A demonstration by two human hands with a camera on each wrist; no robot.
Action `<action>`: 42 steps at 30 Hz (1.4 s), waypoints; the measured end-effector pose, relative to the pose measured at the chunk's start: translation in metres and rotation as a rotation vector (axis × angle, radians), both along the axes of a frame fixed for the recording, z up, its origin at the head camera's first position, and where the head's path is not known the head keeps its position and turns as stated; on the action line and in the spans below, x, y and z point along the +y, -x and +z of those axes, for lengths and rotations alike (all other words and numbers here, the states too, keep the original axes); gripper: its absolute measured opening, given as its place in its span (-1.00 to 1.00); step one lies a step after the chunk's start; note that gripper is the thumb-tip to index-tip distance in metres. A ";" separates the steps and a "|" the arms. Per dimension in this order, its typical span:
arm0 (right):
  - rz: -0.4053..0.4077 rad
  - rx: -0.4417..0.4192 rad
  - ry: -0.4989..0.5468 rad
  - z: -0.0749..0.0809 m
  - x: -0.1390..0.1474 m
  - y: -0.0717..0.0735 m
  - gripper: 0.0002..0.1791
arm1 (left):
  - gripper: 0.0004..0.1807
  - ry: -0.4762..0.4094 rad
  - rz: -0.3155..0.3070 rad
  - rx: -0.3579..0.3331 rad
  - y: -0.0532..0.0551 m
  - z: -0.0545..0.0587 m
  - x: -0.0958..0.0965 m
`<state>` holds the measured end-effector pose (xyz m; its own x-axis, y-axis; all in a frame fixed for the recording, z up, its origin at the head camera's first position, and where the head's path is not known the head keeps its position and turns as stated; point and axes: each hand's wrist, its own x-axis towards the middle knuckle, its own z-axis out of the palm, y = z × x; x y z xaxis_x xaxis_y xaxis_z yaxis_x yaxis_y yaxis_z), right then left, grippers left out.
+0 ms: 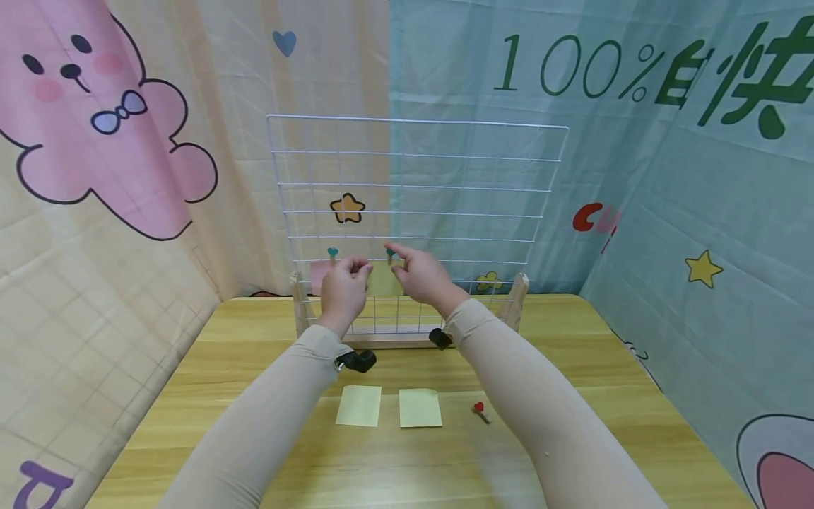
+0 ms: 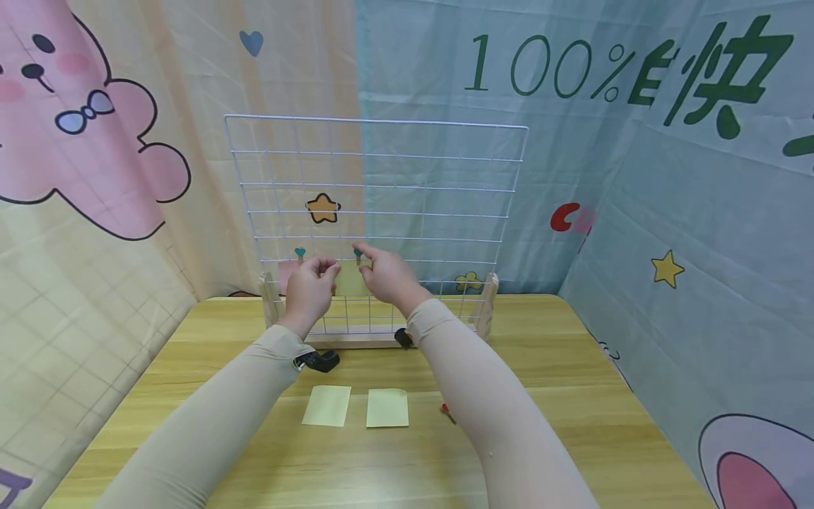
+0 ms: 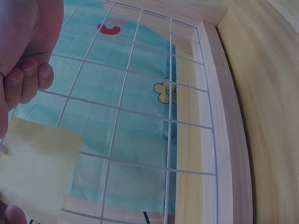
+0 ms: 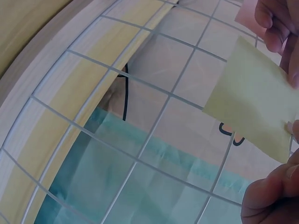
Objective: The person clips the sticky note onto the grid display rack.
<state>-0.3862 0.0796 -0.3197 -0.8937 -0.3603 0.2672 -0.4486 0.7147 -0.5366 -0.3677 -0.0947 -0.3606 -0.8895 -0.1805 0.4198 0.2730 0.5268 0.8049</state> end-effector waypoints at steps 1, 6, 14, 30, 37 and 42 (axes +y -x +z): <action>0.001 0.000 -0.004 0.000 0.000 0.000 -0.40 | -0.74 -0.006 -0.004 -0.002 0.000 0.000 0.000; 0.014 0.000 -0.010 -0.003 0.003 0.001 -0.35 | -0.74 -0.025 -0.022 0.011 -0.003 -0.002 -0.002; 0.032 0.048 -0.011 -0.003 0.005 -0.002 -0.32 | -0.73 0.022 -0.023 0.057 -0.011 -0.003 -0.008; 0.154 0.132 0.018 -0.001 0.045 -0.042 -0.41 | -0.76 0.159 -0.182 0.098 -0.042 -0.006 -0.045; 0.145 0.196 -0.037 -0.009 0.066 -0.059 -0.43 | -0.68 0.323 -0.173 0.105 -0.055 -0.011 -0.059; 0.112 0.223 -0.083 -0.015 0.079 -0.068 -0.44 | -0.59 0.411 -0.172 0.126 -0.061 -0.011 -0.065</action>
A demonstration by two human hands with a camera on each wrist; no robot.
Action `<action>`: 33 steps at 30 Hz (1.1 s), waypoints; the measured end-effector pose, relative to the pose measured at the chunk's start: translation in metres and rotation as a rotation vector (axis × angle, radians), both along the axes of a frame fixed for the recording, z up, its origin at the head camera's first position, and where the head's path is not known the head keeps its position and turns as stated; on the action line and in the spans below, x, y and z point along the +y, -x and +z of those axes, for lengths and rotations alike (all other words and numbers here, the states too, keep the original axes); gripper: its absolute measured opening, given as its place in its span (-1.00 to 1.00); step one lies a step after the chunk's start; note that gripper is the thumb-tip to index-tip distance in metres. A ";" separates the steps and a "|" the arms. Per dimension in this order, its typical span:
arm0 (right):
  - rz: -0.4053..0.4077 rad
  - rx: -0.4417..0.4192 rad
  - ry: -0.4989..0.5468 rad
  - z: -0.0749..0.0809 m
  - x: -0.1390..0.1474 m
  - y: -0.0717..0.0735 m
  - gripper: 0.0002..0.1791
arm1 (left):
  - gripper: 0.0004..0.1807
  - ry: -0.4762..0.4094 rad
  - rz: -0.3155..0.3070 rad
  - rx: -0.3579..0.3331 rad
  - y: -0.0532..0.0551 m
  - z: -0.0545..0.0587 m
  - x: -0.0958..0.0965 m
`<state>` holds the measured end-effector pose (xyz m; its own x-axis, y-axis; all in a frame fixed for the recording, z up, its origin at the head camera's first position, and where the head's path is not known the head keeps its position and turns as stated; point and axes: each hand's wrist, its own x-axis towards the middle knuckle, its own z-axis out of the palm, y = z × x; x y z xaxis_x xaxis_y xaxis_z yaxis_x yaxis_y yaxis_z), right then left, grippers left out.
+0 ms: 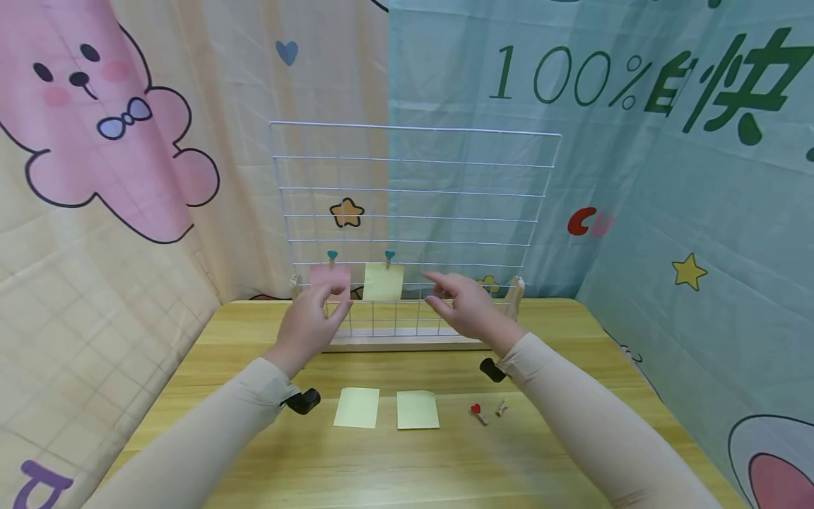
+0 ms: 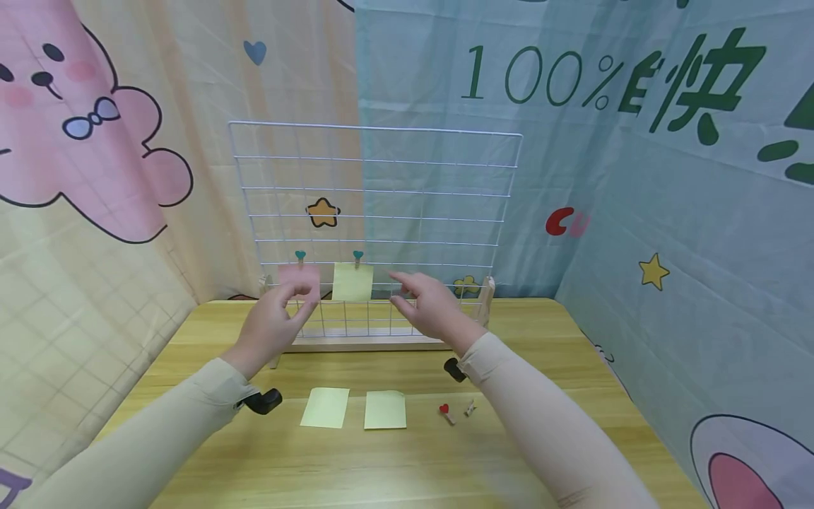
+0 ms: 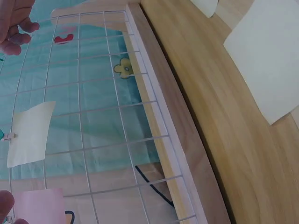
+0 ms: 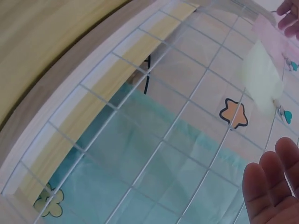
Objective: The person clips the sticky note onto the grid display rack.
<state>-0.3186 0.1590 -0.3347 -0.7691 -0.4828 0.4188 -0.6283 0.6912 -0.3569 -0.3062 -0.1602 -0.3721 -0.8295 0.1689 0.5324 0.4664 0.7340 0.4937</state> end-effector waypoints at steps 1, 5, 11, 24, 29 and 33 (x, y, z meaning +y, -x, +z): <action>-0.006 0.000 -0.005 -0.001 0.003 -0.001 -0.45 | -0.58 0.019 -0.005 0.006 -0.001 0.000 -0.002; -0.023 0.001 -0.012 -0.006 0.014 -0.006 -0.45 | -0.51 0.083 -0.027 0.014 -0.006 -0.001 -0.008; -0.033 0.000 -0.063 -0.016 0.029 -0.014 -0.45 | -0.44 0.143 -0.039 0.010 -0.012 -0.006 -0.016; -0.099 -0.015 -0.107 -0.042 0.059 -0.027 -0.42 | -0.29 0.252 -0.025 -0.051 -0.028 -0.017 -0.026; -0.113 -0.020 -0.136 -0.051 0.067 -0.030 -0.38 | -0.26 0.279 -0.020 -0.071 -0.034 -0.020 -0.028; -0.112 -0.013 -0.157 -0.056 0.072 -0.034 -0.36 | -0.22 0.304 -0.009 -0.089 -0.037 -0.023 -0.029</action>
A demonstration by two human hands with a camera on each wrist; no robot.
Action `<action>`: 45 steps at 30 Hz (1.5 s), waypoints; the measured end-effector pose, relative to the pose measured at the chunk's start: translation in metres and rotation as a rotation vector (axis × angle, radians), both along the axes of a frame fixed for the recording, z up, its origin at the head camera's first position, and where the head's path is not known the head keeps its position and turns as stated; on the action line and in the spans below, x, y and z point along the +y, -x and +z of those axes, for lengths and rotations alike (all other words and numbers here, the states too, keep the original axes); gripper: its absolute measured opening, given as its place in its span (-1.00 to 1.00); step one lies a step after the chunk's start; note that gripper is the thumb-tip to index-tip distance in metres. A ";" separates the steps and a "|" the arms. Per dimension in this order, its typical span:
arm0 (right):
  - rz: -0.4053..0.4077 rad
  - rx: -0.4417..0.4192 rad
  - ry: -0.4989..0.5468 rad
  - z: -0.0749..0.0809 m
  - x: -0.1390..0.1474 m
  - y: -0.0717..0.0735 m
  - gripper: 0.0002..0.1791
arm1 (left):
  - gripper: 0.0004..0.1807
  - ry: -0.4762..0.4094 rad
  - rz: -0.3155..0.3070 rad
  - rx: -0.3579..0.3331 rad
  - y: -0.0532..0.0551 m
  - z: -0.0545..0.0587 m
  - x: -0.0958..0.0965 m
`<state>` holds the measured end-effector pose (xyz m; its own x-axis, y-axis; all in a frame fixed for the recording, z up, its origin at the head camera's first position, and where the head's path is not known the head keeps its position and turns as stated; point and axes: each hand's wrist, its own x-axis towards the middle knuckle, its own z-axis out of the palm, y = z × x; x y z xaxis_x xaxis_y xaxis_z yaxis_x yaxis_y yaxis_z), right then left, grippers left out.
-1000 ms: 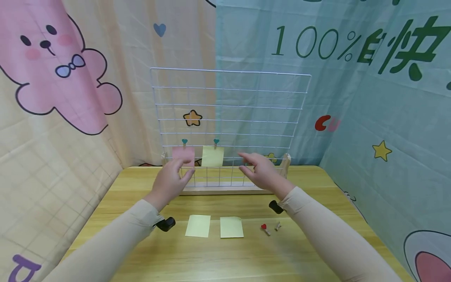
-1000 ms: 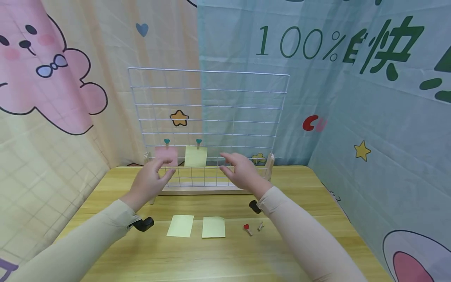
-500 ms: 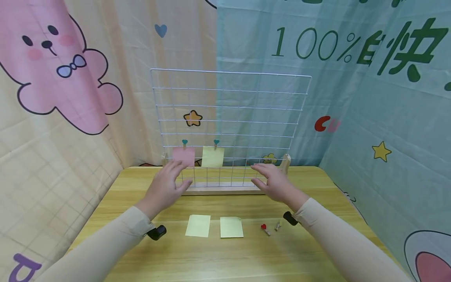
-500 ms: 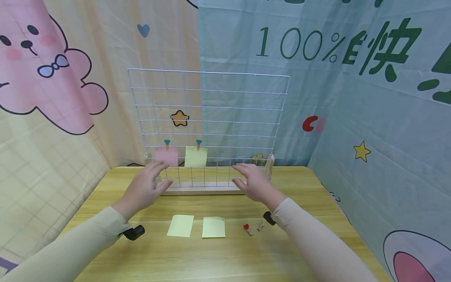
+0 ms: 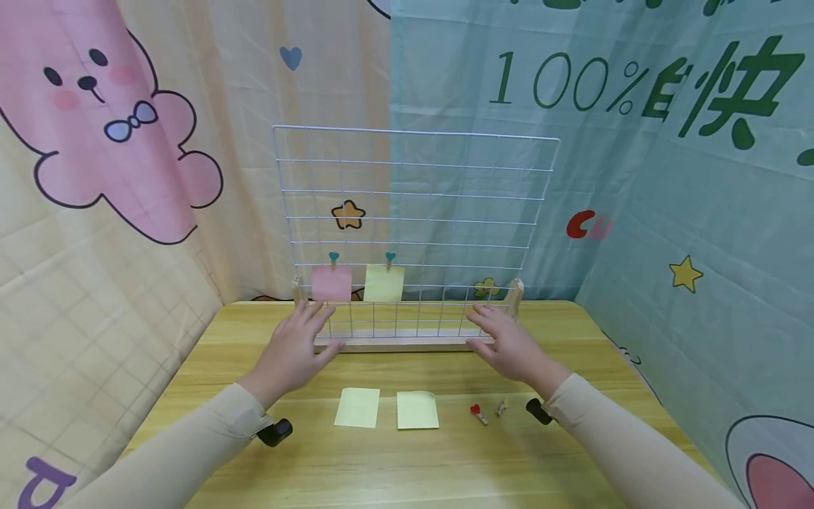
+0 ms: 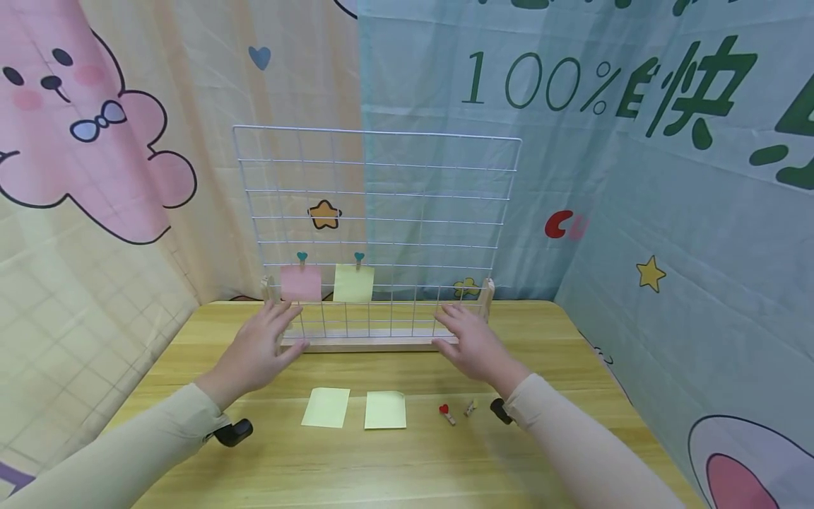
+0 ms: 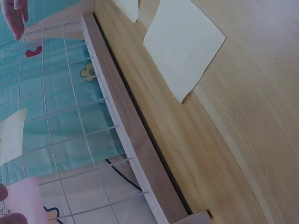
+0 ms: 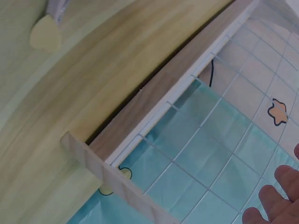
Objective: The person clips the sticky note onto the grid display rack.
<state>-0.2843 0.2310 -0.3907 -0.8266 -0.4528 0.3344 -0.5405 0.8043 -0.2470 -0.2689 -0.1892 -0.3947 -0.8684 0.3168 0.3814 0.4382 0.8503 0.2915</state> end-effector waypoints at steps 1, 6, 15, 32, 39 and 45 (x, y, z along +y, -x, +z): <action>-0.001 -0.004 -0.003 -0.001 0.001 -0.001 -0.35 | -0.21 0.008 0.002 -0.007 0.000 -0.001 0.000; -0.006 -0.022 -0.013 -0.007 0.006 -0.008 -0.32 | -0.13 0.048 0.006 -0.033 -0.002 -0.004 -0.002; -0.018 -0.007 -0.043 -0.018 0.015 -0.016 -0.30 | -0.03 0.067 0.009 -0.076 -0.007 -0.013 -0.004; -0.058 -0.089 -0.051 -0.041 0.029 -0.026 -0.28 | -0.05 0.070 -0.005 -0.073 -0.015 -0.032 -0.005; -0.060 -0.115 -0.051 -0.045 0.030 -0.030 -0.27 | -0.05 0.088 -0.005 -0.085 -0.019 -0.038 -0.004; -0.077 -0.121 -0.054 -0.049 0.030 -0.033 -0.29 | -0.07 0.093 -0.012 -0.088 -0.022 -0.041 -0.003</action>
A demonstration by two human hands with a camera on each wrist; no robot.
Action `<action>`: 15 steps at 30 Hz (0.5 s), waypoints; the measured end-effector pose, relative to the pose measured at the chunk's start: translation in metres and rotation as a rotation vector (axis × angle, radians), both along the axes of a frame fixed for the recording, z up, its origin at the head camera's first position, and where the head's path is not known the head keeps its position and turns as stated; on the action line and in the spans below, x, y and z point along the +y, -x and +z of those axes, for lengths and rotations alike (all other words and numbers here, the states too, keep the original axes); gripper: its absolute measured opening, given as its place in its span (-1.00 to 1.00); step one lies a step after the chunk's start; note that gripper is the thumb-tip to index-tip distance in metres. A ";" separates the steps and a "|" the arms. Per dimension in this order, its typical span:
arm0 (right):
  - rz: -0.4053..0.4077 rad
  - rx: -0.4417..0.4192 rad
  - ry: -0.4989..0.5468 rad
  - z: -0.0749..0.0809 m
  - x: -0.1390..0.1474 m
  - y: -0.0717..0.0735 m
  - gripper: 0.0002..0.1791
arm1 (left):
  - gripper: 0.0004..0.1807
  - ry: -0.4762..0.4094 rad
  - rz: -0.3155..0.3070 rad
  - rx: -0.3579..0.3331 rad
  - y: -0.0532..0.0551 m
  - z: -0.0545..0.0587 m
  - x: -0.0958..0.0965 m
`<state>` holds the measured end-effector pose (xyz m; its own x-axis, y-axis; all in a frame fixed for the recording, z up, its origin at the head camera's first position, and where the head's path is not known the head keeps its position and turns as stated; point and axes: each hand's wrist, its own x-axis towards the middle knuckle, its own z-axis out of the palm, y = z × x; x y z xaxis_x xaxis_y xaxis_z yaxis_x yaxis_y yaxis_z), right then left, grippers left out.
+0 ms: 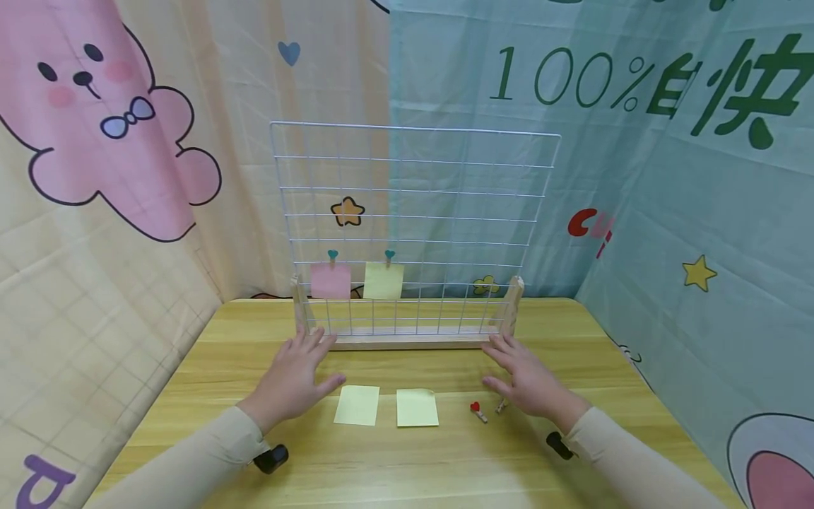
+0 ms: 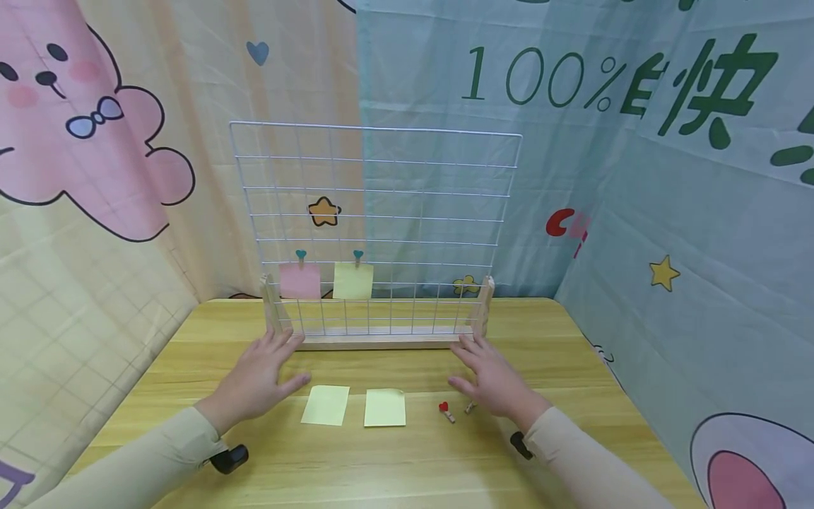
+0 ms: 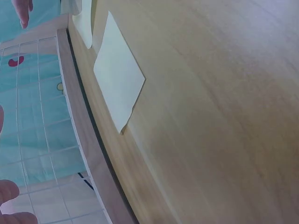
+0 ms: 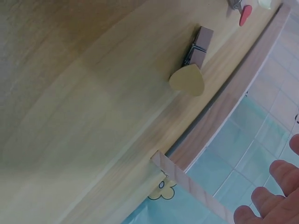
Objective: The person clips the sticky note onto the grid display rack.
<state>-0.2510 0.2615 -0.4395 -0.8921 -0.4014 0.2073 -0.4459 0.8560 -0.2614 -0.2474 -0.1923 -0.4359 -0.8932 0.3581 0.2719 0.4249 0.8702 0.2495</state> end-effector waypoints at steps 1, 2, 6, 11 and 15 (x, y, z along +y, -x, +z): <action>-0.002 0.001 -0.001 -0.001 0.000 0.000 -0.29 | -0.07 0.002 -0.001 -0.002 0.000 -0.001 0.000; -0.004 0.002 -0.004 -0.002 0.001 0.000 -0.30 | -0.07 0.006 -0.002 -0.002 0.000 -0.002 0.000; -0.009 -0.001 -0.001 -0.006 0.002 -0.001 -0.30 | -0.07 0.011 -0.004 -0.007 0.000 -0.007 0.000; -0.009 -0.004 -0.015 -0.007 0.002 -0.002 -0.31 | -0.11 0.009 -0.007 -0.009 -0.002 -0.010 0.001; -0.006 -0.008 -0.019 -0.008 0.003 -0.003 -0.31 | -0.12 0.015 -0.009 -0.019 -0.002 -0.013 0.003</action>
